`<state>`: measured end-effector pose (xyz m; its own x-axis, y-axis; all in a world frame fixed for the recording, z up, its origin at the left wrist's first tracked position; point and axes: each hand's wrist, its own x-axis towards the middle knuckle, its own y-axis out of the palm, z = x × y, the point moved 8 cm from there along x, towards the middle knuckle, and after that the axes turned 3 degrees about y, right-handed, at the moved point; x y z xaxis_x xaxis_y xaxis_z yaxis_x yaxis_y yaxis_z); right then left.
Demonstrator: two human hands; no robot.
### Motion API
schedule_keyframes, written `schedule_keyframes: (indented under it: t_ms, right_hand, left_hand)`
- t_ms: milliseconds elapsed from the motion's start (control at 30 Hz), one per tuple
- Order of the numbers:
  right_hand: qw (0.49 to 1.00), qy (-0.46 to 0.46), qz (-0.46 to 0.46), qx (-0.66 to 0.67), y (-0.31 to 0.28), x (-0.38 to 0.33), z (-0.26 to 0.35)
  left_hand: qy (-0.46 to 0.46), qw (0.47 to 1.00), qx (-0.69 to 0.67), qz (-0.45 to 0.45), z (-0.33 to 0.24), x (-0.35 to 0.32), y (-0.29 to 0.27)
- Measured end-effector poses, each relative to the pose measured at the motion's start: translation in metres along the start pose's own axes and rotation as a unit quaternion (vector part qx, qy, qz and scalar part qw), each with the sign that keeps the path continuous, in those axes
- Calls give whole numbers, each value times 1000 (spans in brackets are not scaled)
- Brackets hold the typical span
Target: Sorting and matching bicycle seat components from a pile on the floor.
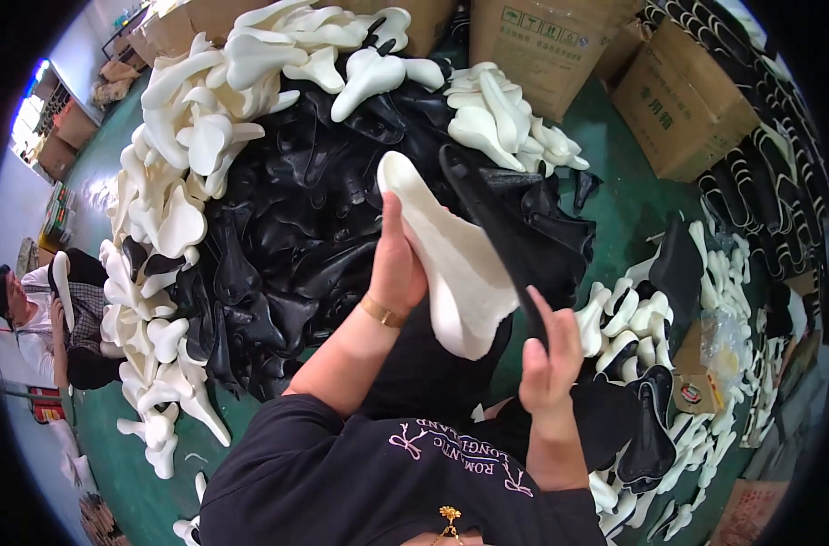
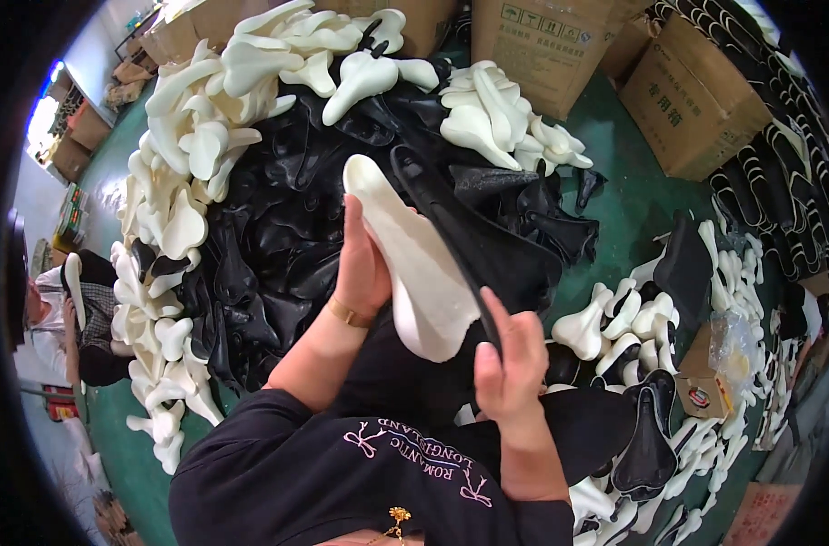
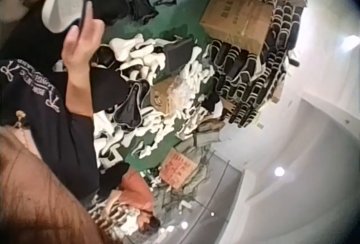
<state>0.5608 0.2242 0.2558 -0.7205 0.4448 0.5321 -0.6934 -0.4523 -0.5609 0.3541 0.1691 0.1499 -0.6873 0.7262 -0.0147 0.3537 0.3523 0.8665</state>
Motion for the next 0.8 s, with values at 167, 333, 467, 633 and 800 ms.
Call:
schedule_keyframes:
  t_ms: [167,333,467,633,800]
  right_hand:
    - [999,-21,12,-23,18,-1,17]
    - [999,-33,28,-21,35,-1,23]
    - [999,-27,26,-8,42,0,21]
    - [999,-29,31,-10,51,1,25]
    - [998,-30,40,-29,59,0,28]
  left_hand:
    - [52,999,10,1,3,-12,36]
    - [58,998,-15,-36,3,-14,22]
    - [53,997,-22,-43,2,-14,20]
    - [44,998,-23,-49,2,-15,14]
    - [22,999,-41,-29,8,-16,8]
